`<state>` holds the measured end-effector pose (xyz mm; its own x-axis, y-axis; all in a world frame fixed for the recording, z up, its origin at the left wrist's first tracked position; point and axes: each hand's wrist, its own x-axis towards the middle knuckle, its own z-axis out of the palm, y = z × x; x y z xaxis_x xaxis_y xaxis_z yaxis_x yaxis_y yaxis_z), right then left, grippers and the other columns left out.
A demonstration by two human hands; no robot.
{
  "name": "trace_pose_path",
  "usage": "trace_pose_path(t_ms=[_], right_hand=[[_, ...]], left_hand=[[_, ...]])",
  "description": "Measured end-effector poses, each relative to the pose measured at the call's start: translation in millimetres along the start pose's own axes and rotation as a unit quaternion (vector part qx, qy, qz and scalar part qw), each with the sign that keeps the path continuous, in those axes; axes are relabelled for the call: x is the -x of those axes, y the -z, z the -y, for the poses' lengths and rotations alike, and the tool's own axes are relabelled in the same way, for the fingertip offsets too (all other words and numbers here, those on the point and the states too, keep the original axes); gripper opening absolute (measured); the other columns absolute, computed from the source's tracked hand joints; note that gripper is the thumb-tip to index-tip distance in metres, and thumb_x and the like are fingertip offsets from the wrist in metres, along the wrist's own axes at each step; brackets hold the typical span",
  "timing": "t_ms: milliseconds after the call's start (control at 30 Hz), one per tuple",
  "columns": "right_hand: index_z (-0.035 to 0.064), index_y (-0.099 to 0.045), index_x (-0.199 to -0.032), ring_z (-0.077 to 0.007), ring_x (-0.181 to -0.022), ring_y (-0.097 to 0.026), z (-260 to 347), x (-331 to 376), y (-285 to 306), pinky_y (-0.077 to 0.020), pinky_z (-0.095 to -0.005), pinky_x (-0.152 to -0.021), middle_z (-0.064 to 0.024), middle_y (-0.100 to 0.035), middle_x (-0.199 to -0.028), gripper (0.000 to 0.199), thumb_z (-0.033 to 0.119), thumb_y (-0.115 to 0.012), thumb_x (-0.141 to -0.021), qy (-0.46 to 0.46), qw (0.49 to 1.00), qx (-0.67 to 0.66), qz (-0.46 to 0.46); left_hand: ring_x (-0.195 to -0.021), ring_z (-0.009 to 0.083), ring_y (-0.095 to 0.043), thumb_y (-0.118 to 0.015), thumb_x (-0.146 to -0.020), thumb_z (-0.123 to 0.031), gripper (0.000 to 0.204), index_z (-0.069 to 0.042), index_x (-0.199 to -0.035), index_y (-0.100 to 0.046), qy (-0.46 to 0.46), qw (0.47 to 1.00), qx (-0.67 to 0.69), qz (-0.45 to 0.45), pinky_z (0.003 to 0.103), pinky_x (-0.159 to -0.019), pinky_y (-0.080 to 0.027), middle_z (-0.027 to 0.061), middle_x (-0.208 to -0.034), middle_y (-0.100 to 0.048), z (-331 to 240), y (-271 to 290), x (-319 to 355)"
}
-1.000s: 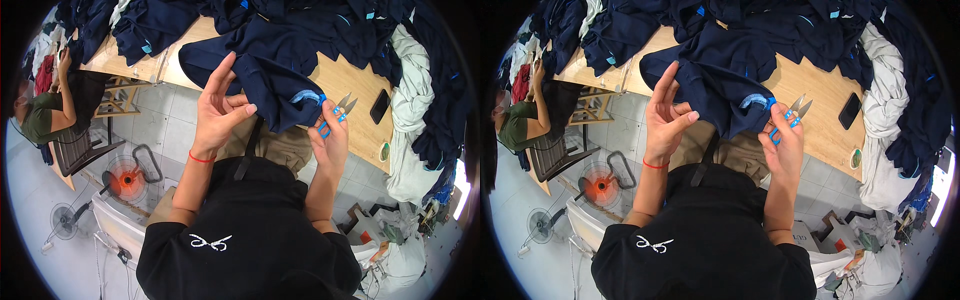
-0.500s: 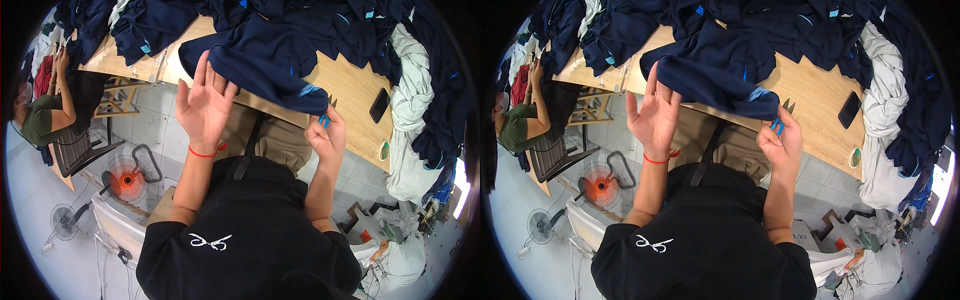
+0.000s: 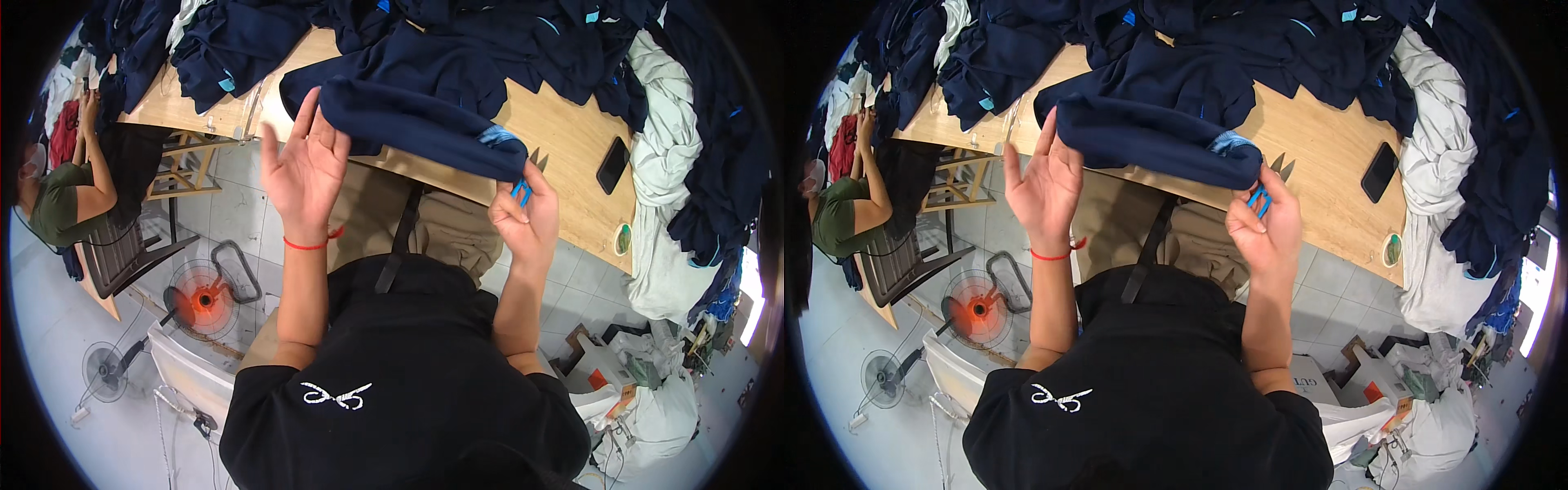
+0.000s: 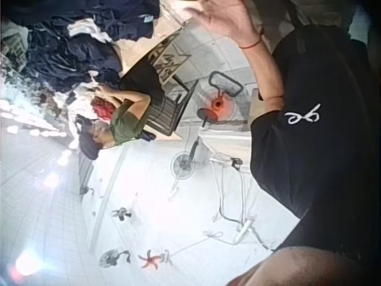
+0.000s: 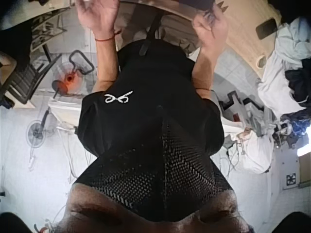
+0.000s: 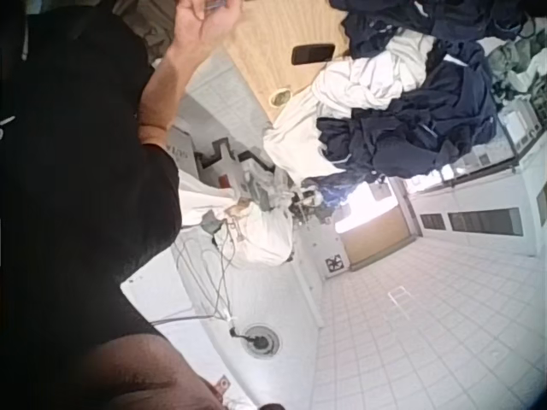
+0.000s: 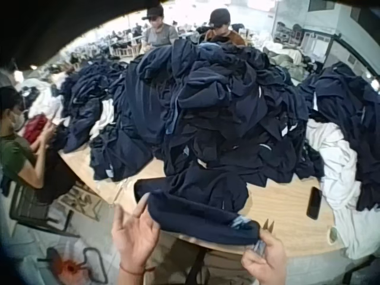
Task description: The person trims garments by turning hems and seams by hand and cutting loose threads using scissors.
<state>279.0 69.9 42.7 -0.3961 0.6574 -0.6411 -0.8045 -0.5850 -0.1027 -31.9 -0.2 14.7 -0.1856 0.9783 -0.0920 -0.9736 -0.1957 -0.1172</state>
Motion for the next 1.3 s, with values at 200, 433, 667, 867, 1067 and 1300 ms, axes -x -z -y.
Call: trace_pose_path(t_ms=[200,433,667,867,1067,1300], right_hand=[[0.0068,-0.065,-0.115,-0.0099,-0.076,-0.059,-31.4,8.9,-16.6,-0.0308,-0.0206,-0.040,-0.0030,-0.070,-0.100,0.020,0.022,-0.053,-0.116,0.068,0.985,0.104,0.122],[0.0035,-0.065,-0.126,-0.0156,-0.111,-0.076,-64.4,19.3,-26.8,-0.0346,-0.0204,-0.042,-0.0140,-0.074,-0.127,0.021,0.018,-0.056,-0.114,0.068,0.977,0.176,0.098],[-0.0032,-0.070,-0.128,-0.0156,-0.099,-0.077,-81.8,19.9,-27.7,-0.0369,-0.0204,-0.047,-0.0134,-0.077,-0.113,0.027,0.016,-0.061,-0.111,0.125,0.950,0.281,0.052],[-0.0022,-0.076,-0.121,-0.0010,-0.062,-0.052,-83.6,19.2,-23.1,-0.0354,-0.0185,-0.051,-0.0057,-0.076,-0.095,0.022,0.013,-0.068,-0.107,0.245,0.866,0.433,0.045],[-0.0030,-0.076,-0.126,0.0026,-0.062,-0.039,-65.8,19.3,-64.6,-0.0323,-0.0173,-0.059,-0.0041,-0.074,-0.125,0.033,-0.011,-0.070,-0.095,0.326,0.789,0.507,0.117],[-0.0029,-0.075,-0.102,0.0000,-0.062,-0.038,-60.9,-2.3,-39.9,-0.0310,-0.0208,-0.058,0.0070,-0.054,-0.075,0.011,-0.006,-0.077,-0.093,0.354,0.711,0.582,0.177]], left_hand=[[-0.093,0.0137,-0.067,-0.057,-0.113,-0.027,0.039,-0.002,-0.142,-0.065,-0.108,0.754,-0.623,-0.177,0.032,-0.093,-0.055,0.0055,-0.112,-0.074,6.2,41.5,13.6],[-0.125,0.0182,-0.066,-0.069,-0.109,-0.018,0.042,0.005,-0.143,-0.063,0.139,0.900,-0.413,0.022,0.036,-0.110,-0.050,0.0110,-0.138,-0.070,99.3,3.6,47.7],[-0.097,0.0137,-0.074,-0.067,-0.107,-0.003,0.017,0.003,-0.122,-0.070,-0.055,0.903,-0.424,-0.046,0.030,-0.093,-0.057,0.0082,-0.108,-0.078,107.0,-19.2,22.8],[-0.102,0.0203,-0.076,-0.053,-0.113,-0.004,0.026,0.001,-0.139,-0.051,-0.097,0.919,-0.380,-0.036,0.042,-0.098,-0.066,0.0125,-0.121,-0.073,93.5,-33.1,18.9],[-0.096,0.0199,-0.077,-0.053,-0.114,-0.011,0.026,-0.002,-0.139,-0.049,-0.060,0.915,-0.399,0.004,0.037,-0.083,-0.067,0.0148,-0.117,-0.074,76.3,-32.0,25.2],[-0.099,0.0190,-0.076,-0.057,-0.114,-0.013,0.024,-0.004,-0.135,-0.051,-0.109,0.913,-0.384,-0.088,0.038,-0.088,-0.066,0.0106,-0.111,-0.074,80.9,-44.3,23.8]])
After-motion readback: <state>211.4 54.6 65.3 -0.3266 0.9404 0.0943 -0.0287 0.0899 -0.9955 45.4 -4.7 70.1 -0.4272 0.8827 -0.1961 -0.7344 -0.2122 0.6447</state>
